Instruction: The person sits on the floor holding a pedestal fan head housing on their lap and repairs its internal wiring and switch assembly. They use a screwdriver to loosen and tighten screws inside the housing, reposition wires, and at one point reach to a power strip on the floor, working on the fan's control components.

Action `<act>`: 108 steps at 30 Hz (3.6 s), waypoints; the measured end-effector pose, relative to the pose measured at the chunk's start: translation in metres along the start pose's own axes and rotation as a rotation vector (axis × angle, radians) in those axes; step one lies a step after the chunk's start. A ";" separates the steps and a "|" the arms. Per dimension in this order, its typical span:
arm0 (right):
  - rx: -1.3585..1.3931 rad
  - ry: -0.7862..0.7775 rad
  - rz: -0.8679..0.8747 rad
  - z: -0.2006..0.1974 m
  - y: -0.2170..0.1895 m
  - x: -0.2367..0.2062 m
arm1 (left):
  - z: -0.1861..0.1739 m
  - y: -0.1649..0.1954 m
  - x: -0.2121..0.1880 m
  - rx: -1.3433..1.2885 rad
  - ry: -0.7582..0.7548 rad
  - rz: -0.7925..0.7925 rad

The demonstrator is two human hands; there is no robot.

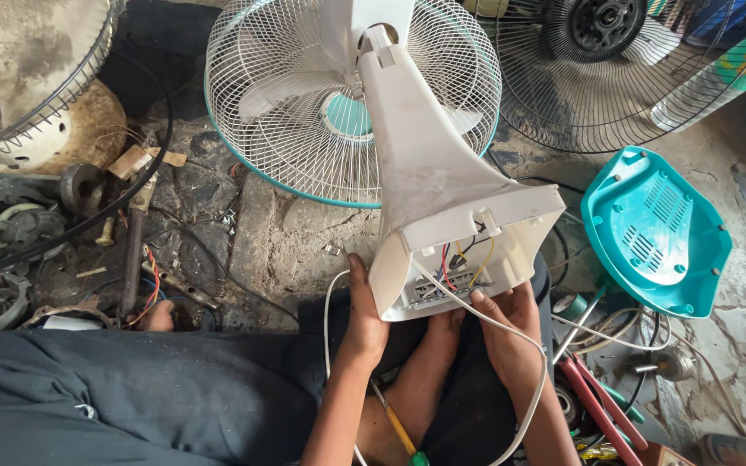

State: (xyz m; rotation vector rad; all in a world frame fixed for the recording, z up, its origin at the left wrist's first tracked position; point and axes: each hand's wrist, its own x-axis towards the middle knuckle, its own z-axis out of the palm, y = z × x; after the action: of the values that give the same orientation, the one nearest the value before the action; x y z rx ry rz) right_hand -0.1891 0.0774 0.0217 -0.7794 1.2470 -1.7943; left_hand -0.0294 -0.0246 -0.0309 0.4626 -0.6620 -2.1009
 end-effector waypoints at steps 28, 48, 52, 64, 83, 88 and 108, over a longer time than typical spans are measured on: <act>-0.015 0.036 -0.022 -0.006 0.007 0.004 | 0.007 -0.002 -0.004 0.048 0.072 -0.013; 0.238 -0.051 -0.012 -0.001 -0.013 0.017 | 0.003 -0.014 0.014 -0.022 0.056 -0.066; 0.402 -0.117 0.041 -0.001 -0.019 0.015 | -0.011 -0.024 0.015 -0.085 -0.009 -0.047; 0.495 0.061 0.119 -0.019 0.003 0.013 | -0.006 -0.051 0.013 -0.125 0.151 0.090; 0.455 0.105 0.017 -0.009 0.004 0.029 | 0.020 -0.024 0.003 0.053 0.131 0.258; 0.364 0.122 -0.044 -0.015 0.009 0.030 | 0.020 -0.027 0.005 -0.038 0.201 0.234; 0.459 0.154 0.094 -0.001 0.011 0.028 | 0.002 -0.029 0.010 -0.115 0.078 0.298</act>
State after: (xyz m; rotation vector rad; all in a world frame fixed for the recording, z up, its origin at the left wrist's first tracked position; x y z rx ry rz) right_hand -0.2008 0.0512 0.0117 -0.3239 0.8927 -1.9870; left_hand -0.0543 -0.0183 -0.0482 0.3559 -0.5266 -1.8181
